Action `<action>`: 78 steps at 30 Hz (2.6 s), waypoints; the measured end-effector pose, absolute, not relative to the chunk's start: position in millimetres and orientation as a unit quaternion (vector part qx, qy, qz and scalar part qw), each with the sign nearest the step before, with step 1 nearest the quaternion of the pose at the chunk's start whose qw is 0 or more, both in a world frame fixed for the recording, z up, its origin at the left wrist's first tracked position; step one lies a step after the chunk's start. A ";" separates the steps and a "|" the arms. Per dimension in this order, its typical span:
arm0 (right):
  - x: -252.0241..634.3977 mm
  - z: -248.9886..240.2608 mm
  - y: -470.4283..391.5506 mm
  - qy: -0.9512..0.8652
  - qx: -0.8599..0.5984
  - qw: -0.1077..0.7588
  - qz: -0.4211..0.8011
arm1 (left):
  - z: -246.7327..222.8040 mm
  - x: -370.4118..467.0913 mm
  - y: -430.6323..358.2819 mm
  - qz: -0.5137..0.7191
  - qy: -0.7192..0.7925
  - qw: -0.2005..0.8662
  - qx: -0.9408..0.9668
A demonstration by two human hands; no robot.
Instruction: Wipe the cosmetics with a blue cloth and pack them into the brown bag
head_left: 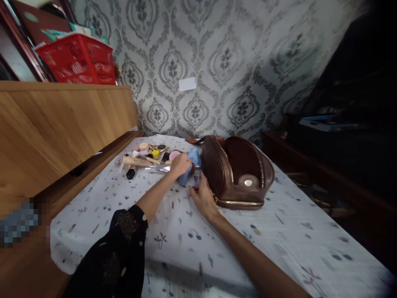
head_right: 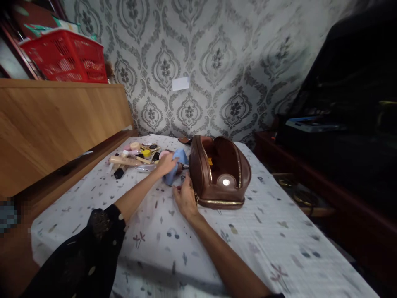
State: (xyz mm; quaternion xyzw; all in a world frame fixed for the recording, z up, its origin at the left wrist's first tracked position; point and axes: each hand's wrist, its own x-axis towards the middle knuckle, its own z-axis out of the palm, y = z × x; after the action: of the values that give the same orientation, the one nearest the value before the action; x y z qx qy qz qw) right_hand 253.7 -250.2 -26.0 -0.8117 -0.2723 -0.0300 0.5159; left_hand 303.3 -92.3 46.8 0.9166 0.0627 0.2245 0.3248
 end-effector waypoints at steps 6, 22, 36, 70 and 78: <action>251.1 -20.3 -247.5 -0.277 -0.812 0.511 -0.045 | 43.6 268.5 -77.8 0.221 0.065 0.386 0.893; 225.7 5.0 -236.8 -0.457 -0.788 0.411 -0.011 | 18.7 179.9 -59.7 0.153 -0.010 0.540 0.827; 229.1 -8.7 -231.5 -0.447 -0.760 0.468 0.055 | 10.4 165.5 -48.0 0.146 0.016 0.506 0.850; 222.9 3.8 -232.3 -0.389 -0.757 0.513 0.110 | 29.2 156.1 -51.4 0.244 -0.081 0.432 0.864; 227.2 1.4 -231.9 -0.393 -0.765 0.504 0.080 | 25.3 156.8 -53.5 0.203 -0.097 0.459 0.859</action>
State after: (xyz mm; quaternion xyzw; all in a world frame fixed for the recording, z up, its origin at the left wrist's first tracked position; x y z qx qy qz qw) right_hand 227.2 -231.9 1.4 -0.7648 -0.3932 0.0803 0.5040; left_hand 156.8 -53.5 25.3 0.8593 -0.0974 0.2028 0.4593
